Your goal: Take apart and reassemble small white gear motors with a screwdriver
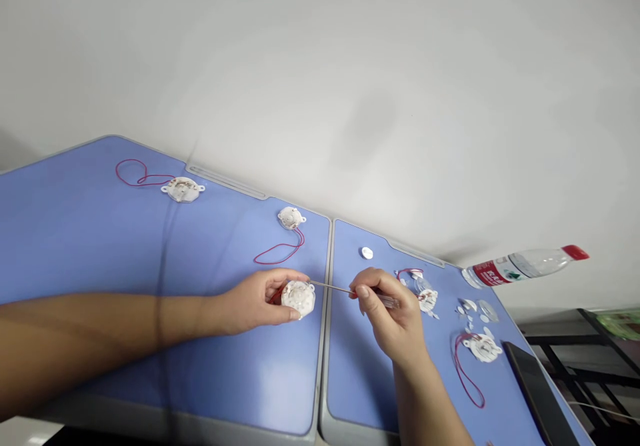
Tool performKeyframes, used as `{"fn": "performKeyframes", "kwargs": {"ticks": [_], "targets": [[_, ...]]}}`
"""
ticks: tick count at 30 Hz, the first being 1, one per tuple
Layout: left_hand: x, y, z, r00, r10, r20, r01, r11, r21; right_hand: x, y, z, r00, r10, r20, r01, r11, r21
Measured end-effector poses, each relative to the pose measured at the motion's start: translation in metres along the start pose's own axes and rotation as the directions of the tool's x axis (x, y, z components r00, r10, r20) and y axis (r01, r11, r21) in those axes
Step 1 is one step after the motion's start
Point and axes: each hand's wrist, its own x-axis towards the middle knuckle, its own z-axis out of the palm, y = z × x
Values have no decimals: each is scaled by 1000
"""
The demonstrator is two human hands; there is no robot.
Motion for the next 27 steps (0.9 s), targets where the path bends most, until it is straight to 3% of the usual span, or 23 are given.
{"fn": "performKeyframes", "kwargs": {"ticks": [27], "targets": [[1,4,0,1000,-25,6,25,998,-49,0,-6,-4,994,-100,53,102,994,-36]]}}
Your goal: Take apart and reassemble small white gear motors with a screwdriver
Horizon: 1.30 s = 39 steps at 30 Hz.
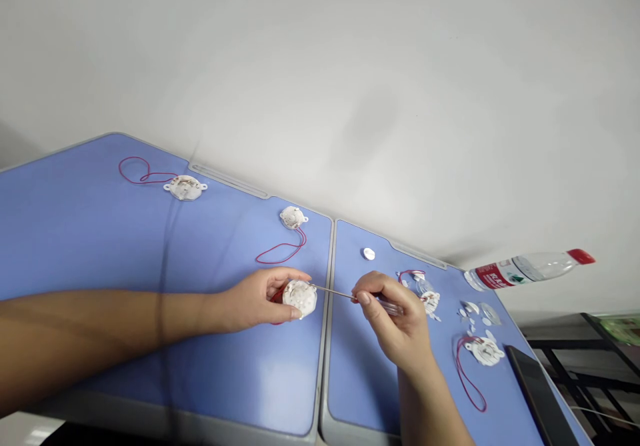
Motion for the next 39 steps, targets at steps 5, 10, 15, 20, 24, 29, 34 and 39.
{"fn": "performKeyframes", "kwargs": {"ticks": [5,10,15,20,24,29,34,39], "targets": [[-1,1,1,1000,20,1,-20,1000,10,2,0,2,1000,9,9,-8,1000,-11],[0,-1,1,999,43,10,-43,999,-2,3,1,2,1000,29,3,-29,999,-24],[2,-5,-1,998,63,20,-63,998,-10,5,4,0,999,6,35,-5,1000,-24],[2,-10,-3,998,60,16,-60,997,39,7,1,-9,989,145,25,-146,987,69],[2,-11,-4,998,60,16,-61,996,68,6,-2,-12,949,297,109,-312,935,167],[2,-10,-3,997,75,9,-76,994,77,5,-1,-9,985,171,-13,-164,961,224],[3,-10,-4,996,90,20,-92,992,91,16,-27,-7,980,192,-57,-172,954,247],[2,-9,-3,995,94,11,-95,991,89,33,-69,-10,993,112,45,-119,975,189]]}}
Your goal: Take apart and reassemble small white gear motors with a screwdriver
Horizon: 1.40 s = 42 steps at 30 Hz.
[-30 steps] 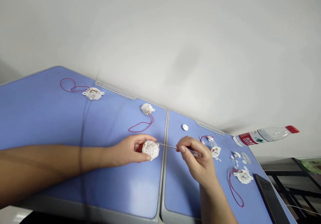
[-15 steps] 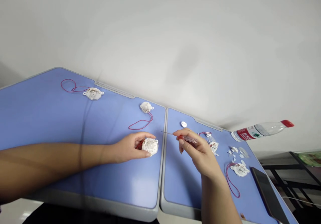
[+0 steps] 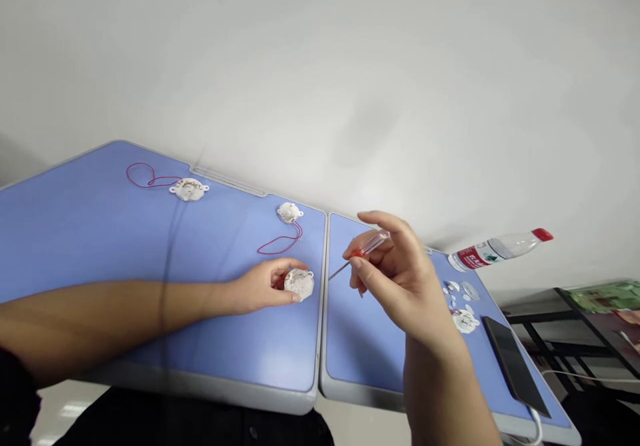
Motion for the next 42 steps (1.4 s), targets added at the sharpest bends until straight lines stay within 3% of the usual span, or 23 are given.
{"fn": "performKeyframes", "kwargs": {"ticks": [3,9,15,42], "targets": [[-1,2,1,1000,-1,-9,1,1000,-1,4,-6,3,999,-39,10,40,998,-47],[-1,2,1,1000,7,7,-7,1000,-11,4,19,3,984,-94,149,125,970,-211],[-1,0,-1,1000,-16,22,16,1000,-6,-3,33,-1,997,-71,8,71,983,-169],[-1,4,-1,999,-45,22,46,998,-48,3,40,6,999,-36,7,37,981,-189]]}}
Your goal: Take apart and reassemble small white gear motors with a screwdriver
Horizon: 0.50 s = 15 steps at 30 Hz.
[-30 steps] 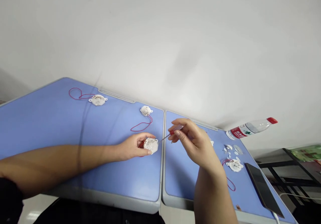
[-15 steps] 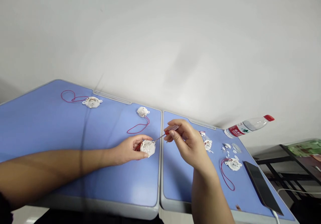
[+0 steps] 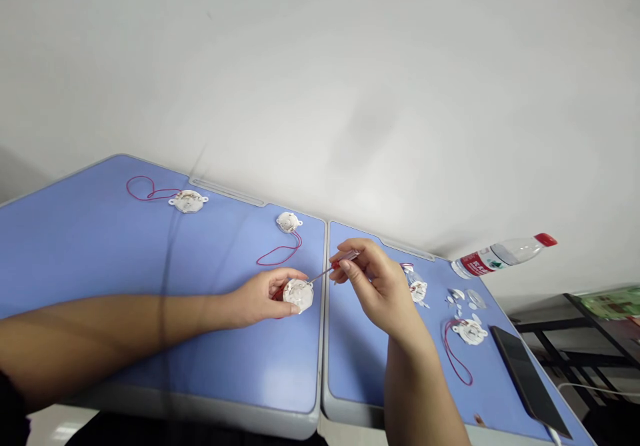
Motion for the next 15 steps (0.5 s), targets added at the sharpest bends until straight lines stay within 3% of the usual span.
{"fn": "performKeyframes", "kwargs": {"ticks": [8,15], "targets": [[0,1,2,1000,-17,-16,17,1000,13,0,-3,0,999,-45,-17,43,994,-102],[0,-1,0,1000,-20,-5,20,1000,18,0,-1,1,998,-55,-12,53,995,-90]]}}
